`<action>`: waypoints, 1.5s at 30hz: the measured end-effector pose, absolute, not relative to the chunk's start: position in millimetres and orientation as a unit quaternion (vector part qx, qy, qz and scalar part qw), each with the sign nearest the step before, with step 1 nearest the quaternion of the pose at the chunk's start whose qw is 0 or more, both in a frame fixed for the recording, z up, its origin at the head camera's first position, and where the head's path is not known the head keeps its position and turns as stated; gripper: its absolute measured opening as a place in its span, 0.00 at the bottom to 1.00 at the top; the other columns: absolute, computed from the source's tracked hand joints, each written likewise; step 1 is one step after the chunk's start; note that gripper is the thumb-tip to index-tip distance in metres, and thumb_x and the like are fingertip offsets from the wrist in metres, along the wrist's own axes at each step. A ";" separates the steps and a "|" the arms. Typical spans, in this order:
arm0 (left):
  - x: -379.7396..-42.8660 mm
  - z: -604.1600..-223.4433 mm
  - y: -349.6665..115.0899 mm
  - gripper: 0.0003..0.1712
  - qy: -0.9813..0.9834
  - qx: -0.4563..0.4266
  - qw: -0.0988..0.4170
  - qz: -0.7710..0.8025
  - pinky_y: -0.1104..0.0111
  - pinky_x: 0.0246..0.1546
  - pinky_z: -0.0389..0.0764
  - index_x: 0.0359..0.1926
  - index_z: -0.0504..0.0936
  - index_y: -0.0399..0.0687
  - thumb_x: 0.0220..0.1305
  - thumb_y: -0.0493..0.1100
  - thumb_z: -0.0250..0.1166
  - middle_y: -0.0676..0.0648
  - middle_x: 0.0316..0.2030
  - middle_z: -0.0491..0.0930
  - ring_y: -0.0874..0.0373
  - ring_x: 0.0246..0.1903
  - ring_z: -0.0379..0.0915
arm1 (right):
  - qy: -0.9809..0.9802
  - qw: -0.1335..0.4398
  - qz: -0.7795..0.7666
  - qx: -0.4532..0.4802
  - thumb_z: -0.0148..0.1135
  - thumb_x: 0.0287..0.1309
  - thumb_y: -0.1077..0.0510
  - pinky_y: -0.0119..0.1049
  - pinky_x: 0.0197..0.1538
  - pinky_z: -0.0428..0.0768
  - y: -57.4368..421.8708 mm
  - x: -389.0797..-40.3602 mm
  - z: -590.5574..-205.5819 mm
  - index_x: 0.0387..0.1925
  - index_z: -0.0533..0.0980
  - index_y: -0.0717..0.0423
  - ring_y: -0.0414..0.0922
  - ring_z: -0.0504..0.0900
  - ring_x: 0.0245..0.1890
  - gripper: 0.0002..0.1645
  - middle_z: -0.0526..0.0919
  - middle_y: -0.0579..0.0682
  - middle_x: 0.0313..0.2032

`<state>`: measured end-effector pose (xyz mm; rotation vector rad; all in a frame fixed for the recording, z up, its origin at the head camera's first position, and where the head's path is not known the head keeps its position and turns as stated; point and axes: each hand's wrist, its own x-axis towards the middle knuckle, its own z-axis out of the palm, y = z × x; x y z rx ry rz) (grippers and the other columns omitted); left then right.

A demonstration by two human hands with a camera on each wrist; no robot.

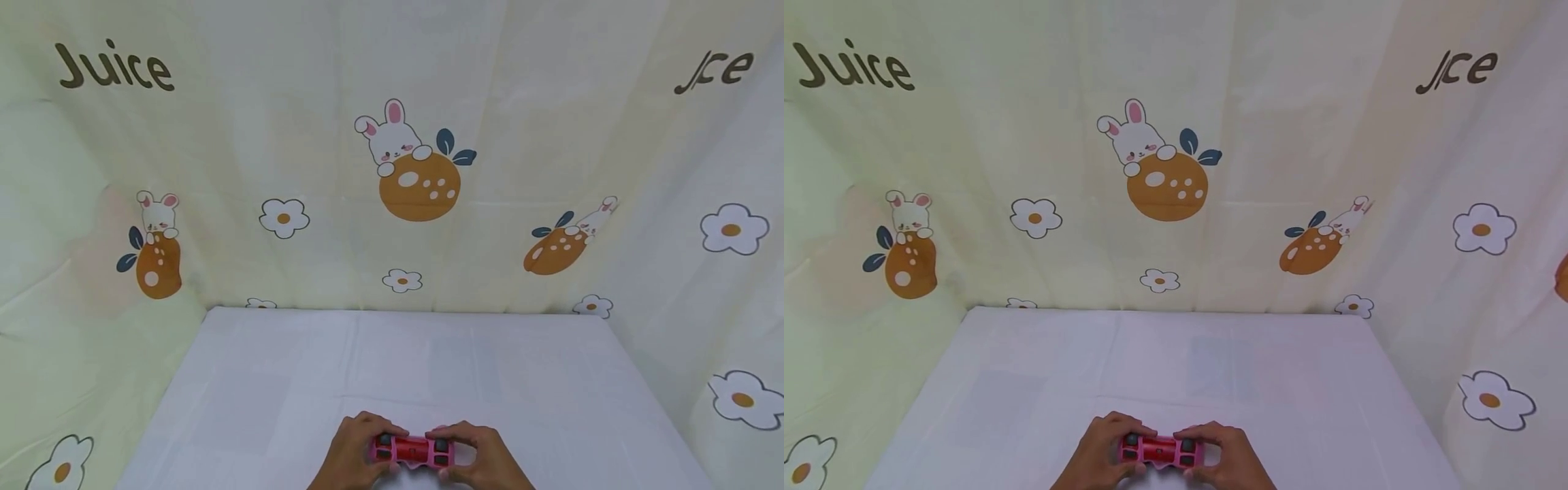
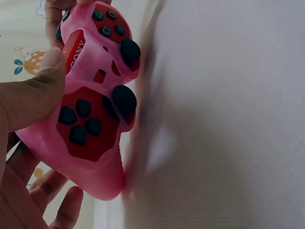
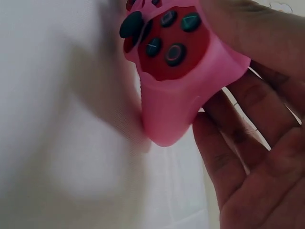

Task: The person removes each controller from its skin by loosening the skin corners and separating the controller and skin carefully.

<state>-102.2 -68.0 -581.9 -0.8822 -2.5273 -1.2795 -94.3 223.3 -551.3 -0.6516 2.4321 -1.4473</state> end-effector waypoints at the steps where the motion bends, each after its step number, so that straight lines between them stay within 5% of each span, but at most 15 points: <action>1: -102.2 -581.2 -68.1 0.22 -0.850 -0.298 0.084 -0.427 0.65 0.46 0.70 0.54 0.88 0.69 0.57 0.57 0.80 0.65 0.48 0.88 0.64 0.50 0.79 | 0.837 0.116 -0.483 -0.230 0.82 0.55 0.48 0.30 0.58 0.81 222.8 -95.1 -550.3 0.60 0.85 0.43 0.33 0.83 0.54 0.29 0.90 0.43 0.54; 7: -100.8 -578.2 -68.2 0.24 -0.847 -0.310 0.067 -0.426 0.65 0.47 0.69 0.54 0.88 0.69 0.55 0.56 0.80 0.65 0.49 0.89 0.62 0.52 0.78 | 0.838 0.139 -0.453 -0.271 0.79 0.57 0.45 0.31 0.56 0.80 220.6 -103.2 -542.0 0.61 0.84 0.37 0.33 0.80 0.52 0.29 0.88 0.37 0.54; 14: -98.4 -578.4 -67.2 0.24 -0.847 -0.310 0.073 -0.426 0.65 0.46 0.70 0.54 0.88 0.67 0.54 0.54 0.80 0.64 0.48 0.89 0.62 0.51 0.79 | 0.809 0.179 -0.455 -0.326 0.68 0.71 0.49 0.34 0.47 0.79 218.5 -118.6 -531.4 0.59 0.86 0.42 0.35 0.81 0.48 0.17 0.90 0.40 0.51; 23: -96.2 -581.9 -69.4 0.25 -0.858 -0.308 0.078 -0.403 0.65 0.47 0.71 0.54 0.87 0.68 0.54 0.54 0.80 0.66 0.49 0.88 0.63 0.52 0.79 | 0.812 0.202 -0.423 -0.349 0.71 0.68 0.48 0.36 0.46 0.79 215.4 -135.8 -520.6 0.47 0.88 0.41 0.40 0.81 0.40 0.08 0.90 0.39 0.43; 33: -94.9 -581.8 -72.6 0.24 -0.857 -0.315 0.076 -0.402 0.65 0.47 0.72 0.55 0.86 0.68 0.57 0.56 0.78 0.66 0.49 0.88 0.63 0.52 0.79 | 0.781 0.261 -0.399 -0.403 0.74 0.65 0.48 0.23 0.35 0.72 210.1 -153.4 -513.5 0.42 0.82 0.47 0.31 0.70 0.33 0.11 0.83 0.57 0.35; 45: -92.9 -575.8 -75.8 0.23 -0.854 -0.330 0.069 -0.396 0.67 0.47 0.73 0.56 0.85 0.65 0.59 0.55 0.77 0.64 0.50 0.87 0.64 0.53 0.78 | 0.792 0.302 -0.250 -0.469 0.76 0.63 0.47 0.22 0.34 0.67 195.4 -171.3 -489.4 0.33 0.77 0.51 0.26 0.69 0.31 0.16 0.74 0.34 0.29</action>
